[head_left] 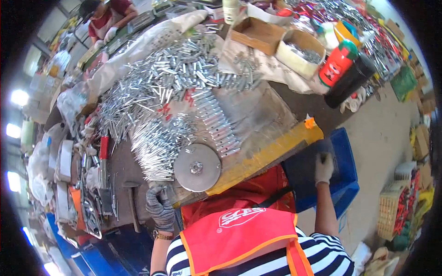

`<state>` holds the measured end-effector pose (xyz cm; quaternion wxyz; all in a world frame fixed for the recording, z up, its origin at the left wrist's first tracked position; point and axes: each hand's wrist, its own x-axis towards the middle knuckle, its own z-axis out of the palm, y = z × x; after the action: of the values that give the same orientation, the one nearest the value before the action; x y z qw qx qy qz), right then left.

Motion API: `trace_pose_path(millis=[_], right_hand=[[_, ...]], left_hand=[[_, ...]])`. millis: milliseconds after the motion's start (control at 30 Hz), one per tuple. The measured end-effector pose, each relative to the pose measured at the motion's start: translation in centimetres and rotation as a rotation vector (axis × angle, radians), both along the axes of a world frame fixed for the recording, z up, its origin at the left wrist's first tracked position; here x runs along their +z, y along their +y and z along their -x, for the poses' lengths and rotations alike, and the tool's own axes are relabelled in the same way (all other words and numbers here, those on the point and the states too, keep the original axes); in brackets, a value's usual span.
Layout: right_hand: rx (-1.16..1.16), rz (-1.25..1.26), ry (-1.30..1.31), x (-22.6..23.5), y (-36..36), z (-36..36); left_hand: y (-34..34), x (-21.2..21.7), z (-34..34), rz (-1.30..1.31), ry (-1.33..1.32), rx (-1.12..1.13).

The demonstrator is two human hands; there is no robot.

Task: The person puts on gloves, assembles thin metal rods into metal sleeves using a round fixture, and places the finished pieces into a blue bin.

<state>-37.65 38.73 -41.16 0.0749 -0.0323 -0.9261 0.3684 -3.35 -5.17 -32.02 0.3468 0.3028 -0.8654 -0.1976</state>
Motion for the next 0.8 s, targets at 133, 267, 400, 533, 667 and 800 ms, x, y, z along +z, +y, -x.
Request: trace_pose_path(millis=[133, 267, 400, 533, 667, 800], right_hand=[[0.210, 0.130, 0.290, 10.0, -6.0, 1.2], [0.844, 0.119, 0.454, 16.0, -17.7, -1.7], [1.108, -0.009, 0.477, 14.7, -23.6, -3.1], [1.169, -0.070, 0.517, 13.9, -25.1, -2.5], [1.263, -0.155, 0.505, 13.6, -25.4, -1.7], [1.350, -0.244, 0.579, 14.0, -25.9, -1.1]], left_hand=[[0.3, 1.0, 1.1, 0.082, 0.041, -0.009], [0.5, 1.3, 1.4, 0.052, 0.044, 0.027], [0.3, 0.8, 1.3, 0.052, 0.062, 0.005], [0.3, 0.7, 1.0, 0.060, 0.018, 0.010], [0.3, 1.1, 1.1, 0.086, 0.023, -0.022], [0.2, 1.4, 1.2, 0.068, 0.018, -0.039]])
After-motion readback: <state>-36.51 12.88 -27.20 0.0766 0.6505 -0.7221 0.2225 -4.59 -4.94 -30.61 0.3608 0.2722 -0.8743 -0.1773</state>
